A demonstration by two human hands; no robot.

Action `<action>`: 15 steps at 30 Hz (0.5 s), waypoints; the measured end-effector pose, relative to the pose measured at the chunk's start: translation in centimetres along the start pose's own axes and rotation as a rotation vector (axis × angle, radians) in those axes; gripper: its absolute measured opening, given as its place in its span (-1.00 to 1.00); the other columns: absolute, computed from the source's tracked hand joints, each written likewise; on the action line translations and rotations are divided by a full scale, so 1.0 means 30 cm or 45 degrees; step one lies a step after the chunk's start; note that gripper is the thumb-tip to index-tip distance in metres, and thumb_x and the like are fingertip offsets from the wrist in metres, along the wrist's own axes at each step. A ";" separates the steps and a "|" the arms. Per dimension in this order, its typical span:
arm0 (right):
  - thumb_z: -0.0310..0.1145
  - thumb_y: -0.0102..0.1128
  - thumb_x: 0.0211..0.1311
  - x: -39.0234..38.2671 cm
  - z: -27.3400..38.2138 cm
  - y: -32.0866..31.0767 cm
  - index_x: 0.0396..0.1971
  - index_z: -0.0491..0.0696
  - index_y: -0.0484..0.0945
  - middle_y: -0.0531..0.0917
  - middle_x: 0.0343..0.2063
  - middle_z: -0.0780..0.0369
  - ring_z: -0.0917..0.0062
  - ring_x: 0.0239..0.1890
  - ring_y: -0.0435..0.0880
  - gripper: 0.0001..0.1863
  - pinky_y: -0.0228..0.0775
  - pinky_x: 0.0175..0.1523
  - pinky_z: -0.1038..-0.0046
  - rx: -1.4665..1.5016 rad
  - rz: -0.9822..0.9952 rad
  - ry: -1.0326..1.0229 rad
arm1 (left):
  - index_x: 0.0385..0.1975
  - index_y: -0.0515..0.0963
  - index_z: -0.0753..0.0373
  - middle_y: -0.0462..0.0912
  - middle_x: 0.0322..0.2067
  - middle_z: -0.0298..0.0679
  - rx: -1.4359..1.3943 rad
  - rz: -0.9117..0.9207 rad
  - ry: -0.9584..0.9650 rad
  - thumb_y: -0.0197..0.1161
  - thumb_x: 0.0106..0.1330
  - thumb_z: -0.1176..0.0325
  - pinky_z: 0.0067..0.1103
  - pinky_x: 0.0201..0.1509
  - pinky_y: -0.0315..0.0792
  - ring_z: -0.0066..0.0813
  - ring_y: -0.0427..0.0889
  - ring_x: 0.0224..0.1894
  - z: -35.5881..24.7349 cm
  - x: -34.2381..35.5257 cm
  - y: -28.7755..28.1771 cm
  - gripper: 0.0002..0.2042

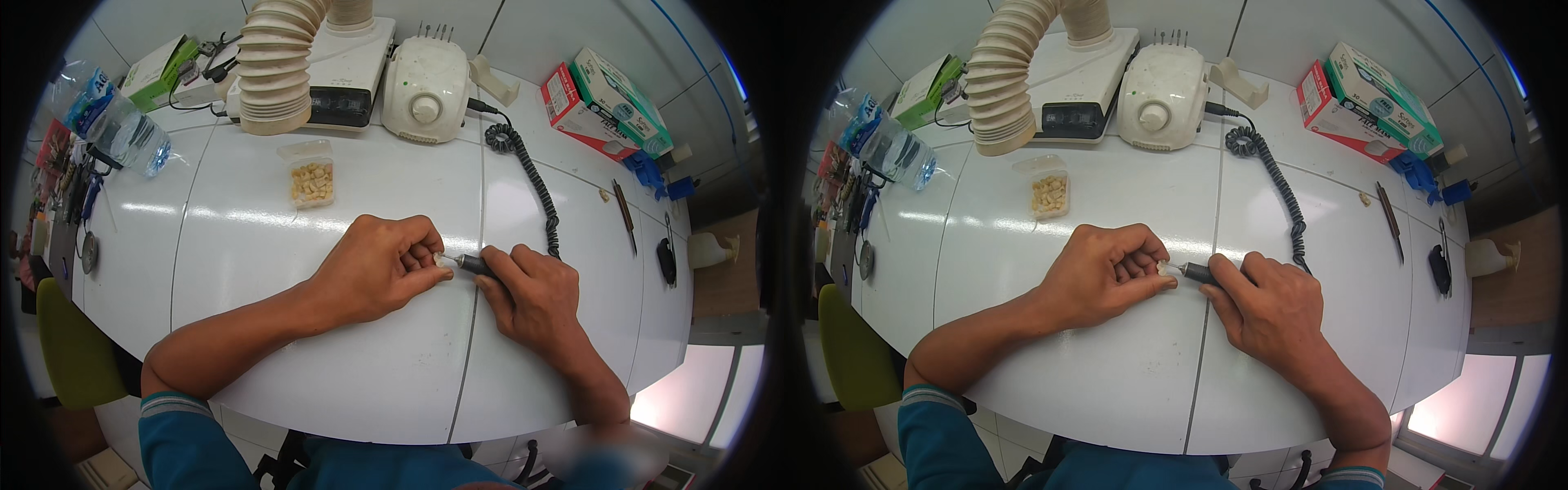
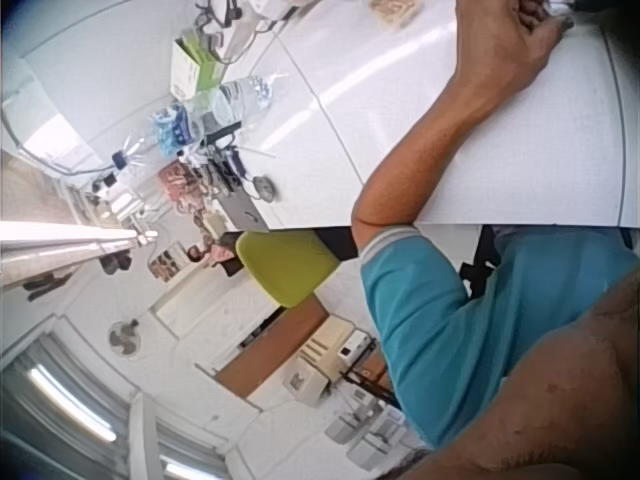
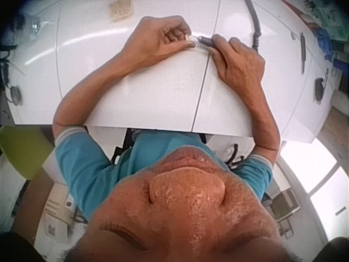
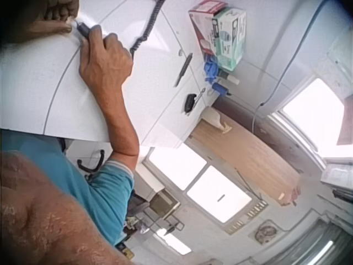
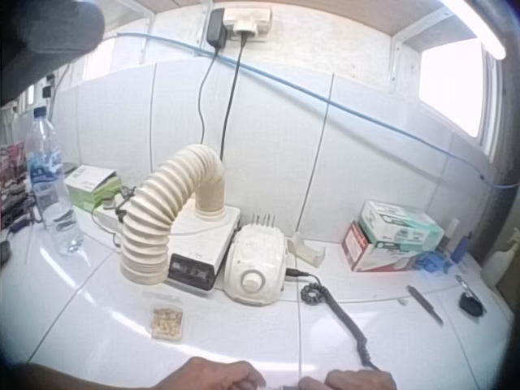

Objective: The person prepares a rotary tool and then sands the surface of a dental model by hand using the tool.

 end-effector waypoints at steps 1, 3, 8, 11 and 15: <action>-0.14 0.56 0.34 0.000 0.001 0.001 -0.03 0.06 0.77 0.47 -0.52 0.33 0.48 -0.61 0.50 -0.70 0.31 -0.47 0.35 -0.005 0.004 -0.007 | -0.12 0.74 0.35 0.80 -0.39 -0.26 0.000 -0.001 0.000 0.63 0.38 0.30 -0.65 -0.26 0.66 -0.62 0.75 -0.36 0.002 0.000 -0.001 -0.72; -0.15 0.56 0.34 0.003 0.003 0.001 -0.03 0.06 0.77 0.47 -0.52 0.33 0.48 -0.62 0.50 -0.70 0.31 -0.47 0.35 -0.005 0.002 -0.001 | -0.12 0.74 0.35 0.80 -0.40 -0.27 -0.017 -0.003 -0.001 0.63 0.38 0.30 -0.65 -0.26 0.66 -0.62 0.75 -0.36 0.003 -0.001 -0.001 -0.72; -0.15 0.56 0.34 -0.007 -0.008 -0.012 -0.03 0.06 0.77 0.50 -0.52 0.33 0.44 -0.61 0.53 -0.70 0.32 -0.48 0.33 0.030 -0.052 0.006 | -0.07 0.73 0.34 0.82 -0.34 -0.26 0.014 -0.014 0.031 0.61 0.39 0.34 -0.63 -0.20 0.67 -0.60 0.76 -0.34 -0.015 -0.004 -0.003 -0.73; -0.16 0.53 0.37 -0.011 -0.026 -0.013 -0.04 0.07 0.75 0.55 -0.51 0.32 0.39 -0.61 0.56 -0.73 0.33 -0.50 0.29 0.122 -0.105 0.078 | -0.02 0.72 0.34 0.84 -0.28 -0.24 -0.017 -0.063 0.091 0.58 0.40 0.41 -0.61 -0.16 0.68 -0.58 0.80 -0.30 -0.018 -0.015 -0.004 -0.75; -0.17 0.46 0.46 -0.022 -0.050 -0.009 -0.05 0.08 0.72 0.59 -0.51 0.29 0.35 -0.60 0.59 -0.78 0.36 -0.50 0.26 0.208 -0.141 0.138 | 0.04 0.72 0.35 0.86 -0.20 -0.20 -0.072 -0.059 0.080 0.54 0.41 0.50 -0.60 -0.11 0.68 -0.58 0.83 -0.21 -0.023 -0.011 -0.003 -0.74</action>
Point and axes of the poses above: each hand's wrist, its own x-axis towards the middle knuckle, its own y-axis out of the palm, z = x × y, the point moved 7 cm from there along x, towards the middle knuckle
